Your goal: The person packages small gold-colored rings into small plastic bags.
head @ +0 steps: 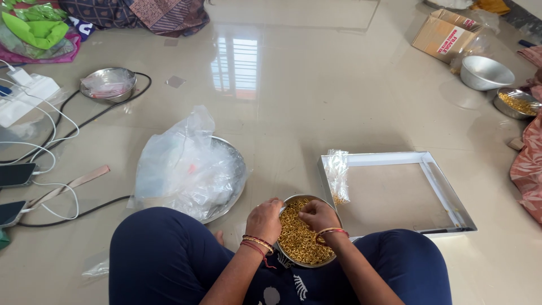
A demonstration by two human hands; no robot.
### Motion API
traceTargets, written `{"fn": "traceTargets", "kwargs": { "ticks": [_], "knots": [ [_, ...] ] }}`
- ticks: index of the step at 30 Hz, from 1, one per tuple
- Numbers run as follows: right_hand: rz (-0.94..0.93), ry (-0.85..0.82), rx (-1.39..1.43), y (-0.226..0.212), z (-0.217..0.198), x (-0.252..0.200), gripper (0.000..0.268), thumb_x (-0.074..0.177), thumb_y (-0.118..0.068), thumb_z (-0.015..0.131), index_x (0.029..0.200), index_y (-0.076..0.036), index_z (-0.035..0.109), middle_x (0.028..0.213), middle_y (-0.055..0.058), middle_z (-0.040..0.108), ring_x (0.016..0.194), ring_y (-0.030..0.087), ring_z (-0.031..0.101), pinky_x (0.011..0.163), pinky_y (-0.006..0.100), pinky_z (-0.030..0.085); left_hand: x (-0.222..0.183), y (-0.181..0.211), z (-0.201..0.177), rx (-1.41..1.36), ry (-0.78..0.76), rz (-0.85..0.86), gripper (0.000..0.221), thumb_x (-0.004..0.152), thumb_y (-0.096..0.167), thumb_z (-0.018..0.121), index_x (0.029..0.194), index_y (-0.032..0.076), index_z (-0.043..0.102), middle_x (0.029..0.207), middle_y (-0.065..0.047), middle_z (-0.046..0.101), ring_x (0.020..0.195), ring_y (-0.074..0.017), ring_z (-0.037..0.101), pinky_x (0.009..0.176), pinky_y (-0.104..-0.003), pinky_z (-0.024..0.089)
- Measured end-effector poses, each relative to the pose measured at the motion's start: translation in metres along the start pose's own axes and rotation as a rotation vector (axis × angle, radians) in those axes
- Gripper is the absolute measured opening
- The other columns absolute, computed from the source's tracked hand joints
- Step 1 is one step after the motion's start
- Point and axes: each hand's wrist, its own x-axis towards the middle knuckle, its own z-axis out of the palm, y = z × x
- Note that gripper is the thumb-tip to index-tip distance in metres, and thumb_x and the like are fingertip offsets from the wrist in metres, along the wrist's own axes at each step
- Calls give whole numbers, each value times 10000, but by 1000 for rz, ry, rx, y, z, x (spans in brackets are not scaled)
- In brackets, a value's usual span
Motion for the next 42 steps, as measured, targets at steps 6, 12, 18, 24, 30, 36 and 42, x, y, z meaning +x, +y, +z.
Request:
{"fn": "traceTargets", "kwargs": {
  "ticks": [6, 12, 18, 24, 30, 36, 42],
  "knots": [
    [123, -183, 695, -53, -3, -36, 187, 884, -11, 703, 1037, 71, 633, 962, 124, 713, 850, 215, 756, 782, 291, 647, 1, 5, 18, 40, -72, 18, 228, 871, 2, 568, 1045, 69, 699, 1092, -124, 723, 989, -358, 691, 868, -463, 546],
    [165, -212, 800, -19, 9, -11, 354, 845, 140, 510, 1171, 108, 643, 1141, 200, 662, 1021, 264, 714, 848, 294, 634, -2, 3, 34, -18, 43, 79, 273, 819, -11, 589, 1072, 36, 680, 1228, -156, 699, 1003, -382, 694, 872, -464, 550],
    [257, -189, 745, -71, -3, -41, 316, 953, 25, 537, 1267, 47, 563, 1215, 214, 657, 1086, 241, 706, 881, 286, 618, 1, 20, 23, -4, 31, 44, 243, 843, 5, 600, 1070, 34, 681, 1317, -155, 663, 1001, -364, 705, 893, -445, 553],
    [-54, -29, 265, -57, -6, -34, 438, 848, 133, 557, 1277, 55, 596, 1217, 159, 715, 1036, 227, 762, 885, 282, 655, 3, 30, 10, -68, 21, 27, 308, 834, -21, 592, 1117, 42, 697, 1283, -126, 693, 994, -356, 700, 880, -438, 552],
    [-275, -118, -105, -76, -33, -37, 379, 794, 10, 788, 1156, -50, 695, 1186, 80, 575, 843, 188, 662, 753, 321, 613, 11, 11, 18, -287, 87, 38, 296, 867, -9, 658, 1112, 85, 794, 989, -171, 778, 819, -304, 762, 745, -385, 607],
    [-108, 46, -65, -22, -99, 27, 172, 867, -108, 737, 1025, -53, 773, 865, 39, 773, 711, 154, 679, 612, 287, 563, 24, 25, -20, -992, -45, -270, 282, 904, 69, 590, 1172, 112, 664, 1008, -6, 762, 413, -59, 564, 360, -235, 483],
    [312, 55, 152, 110, -164, 125, 159, 883, 1, 710, 1027, 48, 759, 925, 143, 746, 781, 208, 698, 667, 297, 592, 30, -9, -3, -796, 153, -555, 186, 930, 108, 639, 1086, 46, 718, 943, -63, 789, 452, -115, 623, 398, -270, 495]
  ]
}}
